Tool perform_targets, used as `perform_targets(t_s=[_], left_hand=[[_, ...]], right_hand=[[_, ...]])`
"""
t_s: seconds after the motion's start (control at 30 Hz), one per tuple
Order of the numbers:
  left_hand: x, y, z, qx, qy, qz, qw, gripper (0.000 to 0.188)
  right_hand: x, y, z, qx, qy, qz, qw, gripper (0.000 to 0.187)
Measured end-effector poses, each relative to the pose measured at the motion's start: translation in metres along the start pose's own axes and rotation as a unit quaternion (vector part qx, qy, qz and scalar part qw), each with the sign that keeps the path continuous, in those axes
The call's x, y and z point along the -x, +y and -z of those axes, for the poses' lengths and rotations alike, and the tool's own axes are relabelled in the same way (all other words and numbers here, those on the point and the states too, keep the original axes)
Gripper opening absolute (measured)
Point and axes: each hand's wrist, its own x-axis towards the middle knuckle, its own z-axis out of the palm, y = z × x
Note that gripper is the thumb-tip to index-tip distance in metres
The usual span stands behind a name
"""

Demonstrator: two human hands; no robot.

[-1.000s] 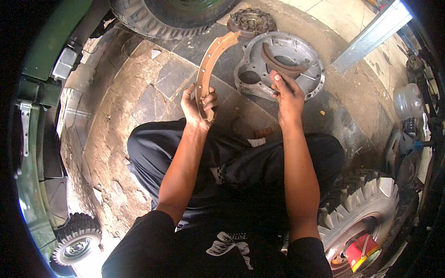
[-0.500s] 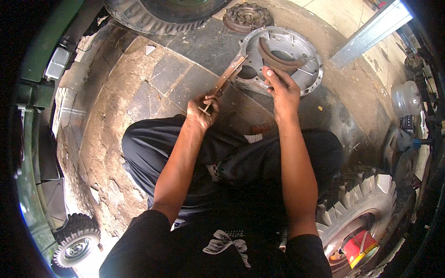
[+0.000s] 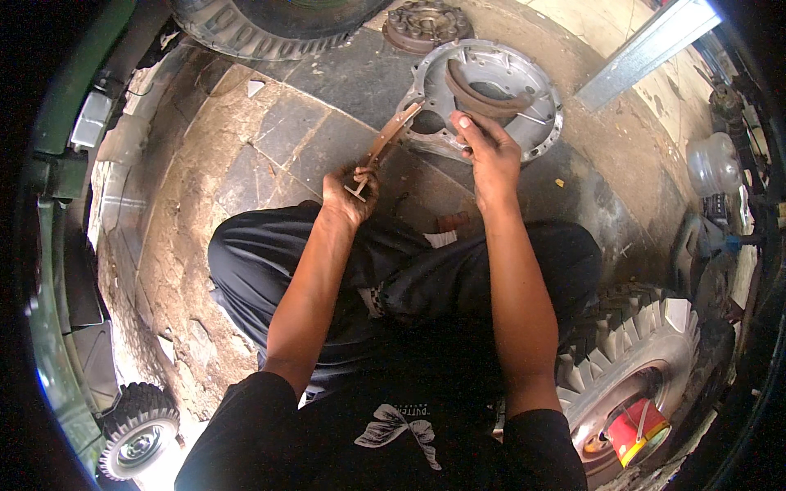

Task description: The person sits on the floor and assembles brake shoes into a brake drum housing. They repeatedly pick up curved brake shoes, align them with the metal backing plate, and press them into place by hand.

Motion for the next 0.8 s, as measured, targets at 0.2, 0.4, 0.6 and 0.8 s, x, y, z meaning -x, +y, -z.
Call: perform_targets(t_s=[0.2, 0.4, 0.6, 0.8], left_hand=[[0.008, -0.003, -0.009, -0.169, -0.033, -0.092, 0.981, 0.027], [0.017, -0.023, -0.022, -0.533, -0.01, -0.434, 0.727, 0.048], [0.006, -0.023, -0.013, -0.716, -0.074, -0.556, 0.417, 0.066], [0.008, -0.041, -0.011, -0.739, -0.069, -0.515, 0.428, 0.062]], right_hand=[[0.002, -0.002, -0.002, 0.007, 0.004, 0.003, 1.0, 0.03], [0.0, -0.001, 0.0, 0.028, 0.003, 0.007, 1.0, 0.029], [0.004, -0.005, -0.005, 0.045, -0.006, -0.002, 0.999, 0.028], [0.005, -0.008, -0.004, 0.053, 0.007, -0.002, 0.999, 0.03]])
